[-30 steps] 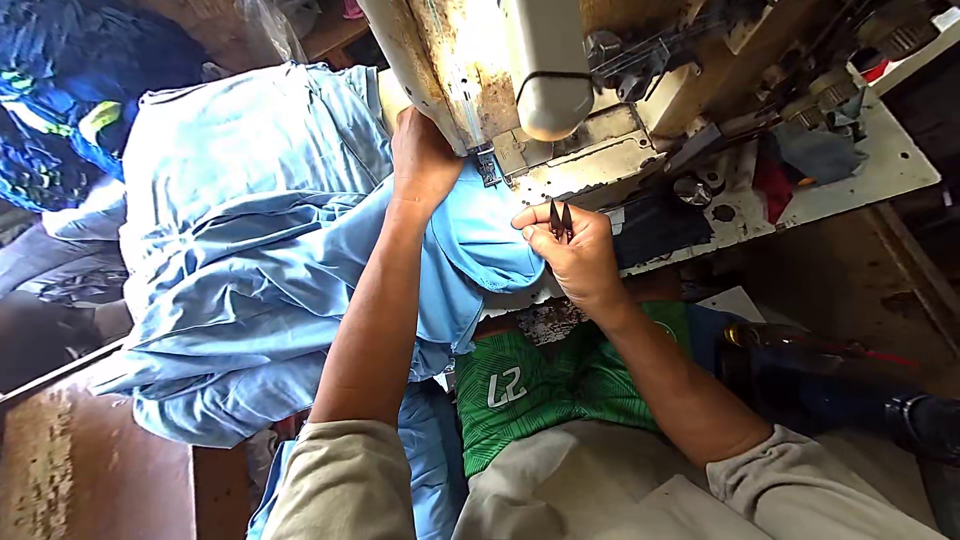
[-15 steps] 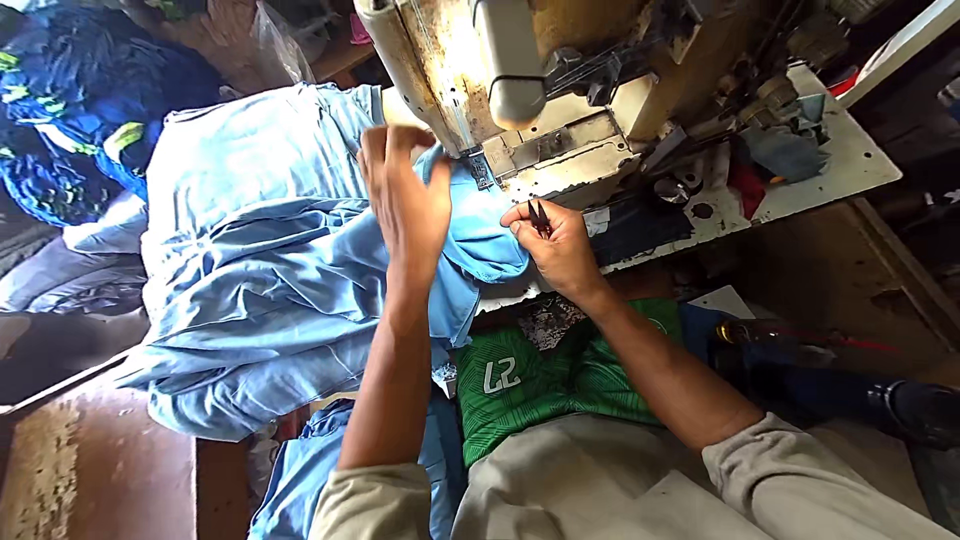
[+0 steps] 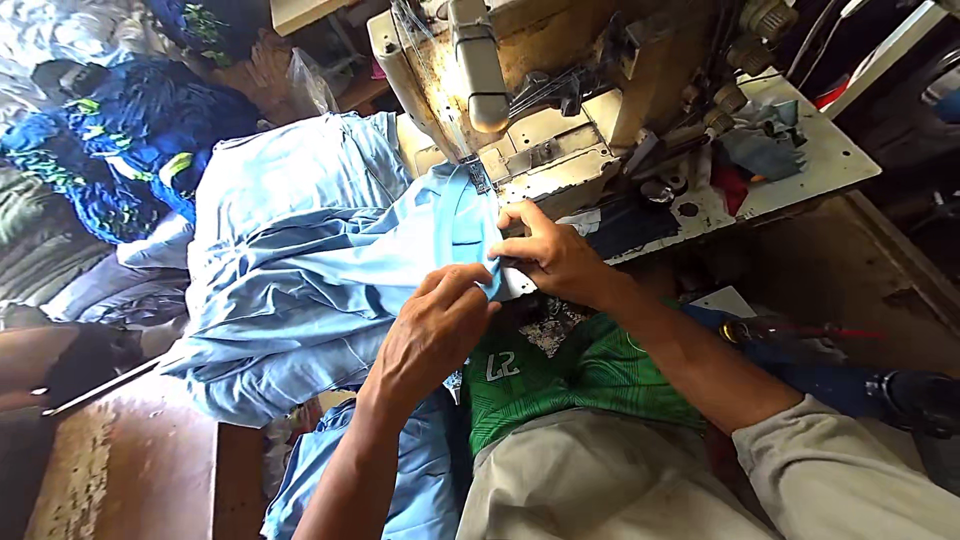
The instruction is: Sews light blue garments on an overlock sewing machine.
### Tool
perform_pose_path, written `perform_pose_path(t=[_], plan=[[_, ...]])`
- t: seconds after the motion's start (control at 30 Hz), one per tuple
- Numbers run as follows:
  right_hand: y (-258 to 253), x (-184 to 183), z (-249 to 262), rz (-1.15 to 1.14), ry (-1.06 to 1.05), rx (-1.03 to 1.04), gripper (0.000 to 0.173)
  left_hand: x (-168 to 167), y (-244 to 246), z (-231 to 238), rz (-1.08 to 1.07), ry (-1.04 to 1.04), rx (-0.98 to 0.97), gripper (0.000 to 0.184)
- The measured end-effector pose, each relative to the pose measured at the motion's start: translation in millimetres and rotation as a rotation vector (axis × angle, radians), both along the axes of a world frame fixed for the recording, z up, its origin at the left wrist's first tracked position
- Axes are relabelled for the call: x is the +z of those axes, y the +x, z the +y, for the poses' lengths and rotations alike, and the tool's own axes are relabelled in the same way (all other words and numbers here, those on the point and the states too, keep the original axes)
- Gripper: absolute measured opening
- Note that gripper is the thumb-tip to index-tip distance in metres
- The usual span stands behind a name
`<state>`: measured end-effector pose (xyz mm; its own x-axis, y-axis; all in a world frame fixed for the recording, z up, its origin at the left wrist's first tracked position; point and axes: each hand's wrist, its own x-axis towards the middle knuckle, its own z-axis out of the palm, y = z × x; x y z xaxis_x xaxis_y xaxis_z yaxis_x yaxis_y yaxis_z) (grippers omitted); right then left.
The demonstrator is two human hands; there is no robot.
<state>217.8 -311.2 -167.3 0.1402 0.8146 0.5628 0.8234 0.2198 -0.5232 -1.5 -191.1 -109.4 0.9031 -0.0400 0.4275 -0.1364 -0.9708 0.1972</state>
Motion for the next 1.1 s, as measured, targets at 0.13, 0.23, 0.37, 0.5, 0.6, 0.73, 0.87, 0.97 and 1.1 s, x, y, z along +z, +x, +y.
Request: perform_pose_path(t=[0.13, 0.23, 0.37, 0.5, 0.6, 0.73, 0.87, 0.97, 1.1], plan=[[2, -12, -11, 0.226, 0.072, 0.150, 0.013, -32, 25, 0, -0.254, -0.080, -0.004, 0.017], [-3, -27, -16, 0.442, 0.131, 0.135, 0.010, -65, 47, 20, -0.288, 0.099, 0.180, 0.050], [-13, -31, -19, 0.511, 0.127, 0.021, 0.011, -74, 59, 44, -0.237, 0.199, 0.270, 0.027], [-17, -28, -12, 0.548, 0.145, -0.050, 0.010, -51, 62, 42, -0.201, 0.203, 0.264, 0.015], [-14, -27, -2, 0.592, 0.136, -0.092, 0.010, -41, 70, 47, -0.185, 0.207, 0.247, 0.013], [-10, -26, 10, 0.639, 0.150, -0.079, 0.010, -33, 73, 54, -0.162, 0.203, 0.231, 0.014], [-8, -22, 14, 0.600, 0.154, -0.065, 0.010, -28, 66, 61, -0.086, 0.137, 0.186, 0.012], [-5, -20, 14, 0.435, 0.124, -0.045, 0.012, -21, 57, 63, 0.026, 0.103, 0.142, 0.010], [-4, -17, 11, 0.197, 0.060, -0.046, 0.014, -13, 44, 52, 0.082, 0.075, 0.074, 0.035]])
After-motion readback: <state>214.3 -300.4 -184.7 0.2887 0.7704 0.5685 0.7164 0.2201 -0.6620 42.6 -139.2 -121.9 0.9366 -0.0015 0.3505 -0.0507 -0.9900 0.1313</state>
